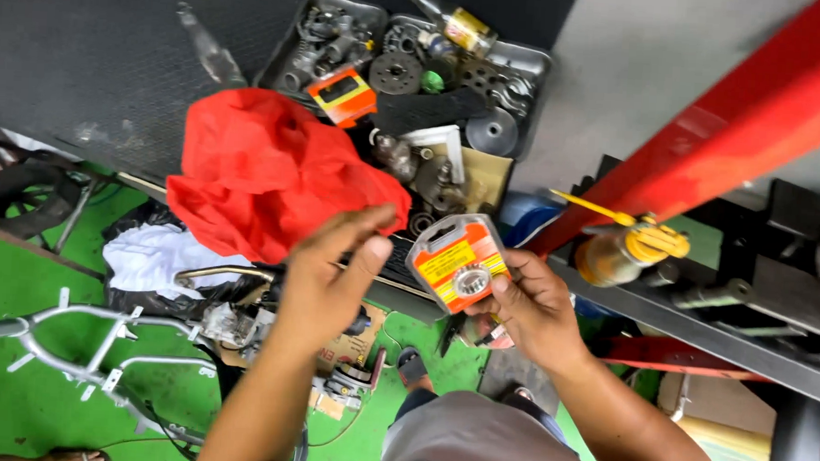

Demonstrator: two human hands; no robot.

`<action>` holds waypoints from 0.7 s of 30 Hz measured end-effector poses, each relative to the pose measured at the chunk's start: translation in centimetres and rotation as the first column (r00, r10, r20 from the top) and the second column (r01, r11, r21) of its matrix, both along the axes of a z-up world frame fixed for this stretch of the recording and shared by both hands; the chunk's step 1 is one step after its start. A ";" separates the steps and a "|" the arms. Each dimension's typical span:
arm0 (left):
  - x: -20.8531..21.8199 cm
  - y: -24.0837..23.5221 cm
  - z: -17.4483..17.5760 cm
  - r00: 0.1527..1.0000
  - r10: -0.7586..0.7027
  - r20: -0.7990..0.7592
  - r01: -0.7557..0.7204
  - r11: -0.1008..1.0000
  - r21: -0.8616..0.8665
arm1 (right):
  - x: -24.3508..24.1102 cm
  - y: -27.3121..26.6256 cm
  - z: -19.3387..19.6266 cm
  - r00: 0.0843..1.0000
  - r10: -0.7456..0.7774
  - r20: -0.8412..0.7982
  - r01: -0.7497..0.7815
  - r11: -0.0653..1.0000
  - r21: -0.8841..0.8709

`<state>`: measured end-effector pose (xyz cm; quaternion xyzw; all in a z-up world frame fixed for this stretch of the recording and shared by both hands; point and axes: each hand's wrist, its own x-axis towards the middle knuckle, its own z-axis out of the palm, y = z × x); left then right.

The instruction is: Using a hydraulic press and hand tools to assemble or disassemble a motorcycle crankshaft

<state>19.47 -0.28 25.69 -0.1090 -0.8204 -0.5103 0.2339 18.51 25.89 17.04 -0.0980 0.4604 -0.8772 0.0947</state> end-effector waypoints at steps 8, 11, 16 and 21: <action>1.5 10.0 -4.8 0.839 -0.495 0.226 0.154 0.614 0.774 | 0.8 8.0 -1.1 0.984 -0.055 -0.168 0.076 0.989 0.124; 2.2 13.4 -7.2 0.732 -0.639 0.236 0.254 0.578 0.776 | 2.2 11.3 -0.2 0.957 -0.167 -0.236 0.234 0.928 0.290; 4.4 20.4 -7.9 0.733 -0.660 0.164 0.259 0.495 0.830 | 5.1 16.0 2.8 0.946 -0.189 -0.263 0.287 0.867 0.407; 7.2 26.4 -4.0 0.801 -0.588 0.112 0.381 0.646 0.662 | 6.8 20.4 2.2 0.972 -0.057 -0.226 0.131 0.936 0.328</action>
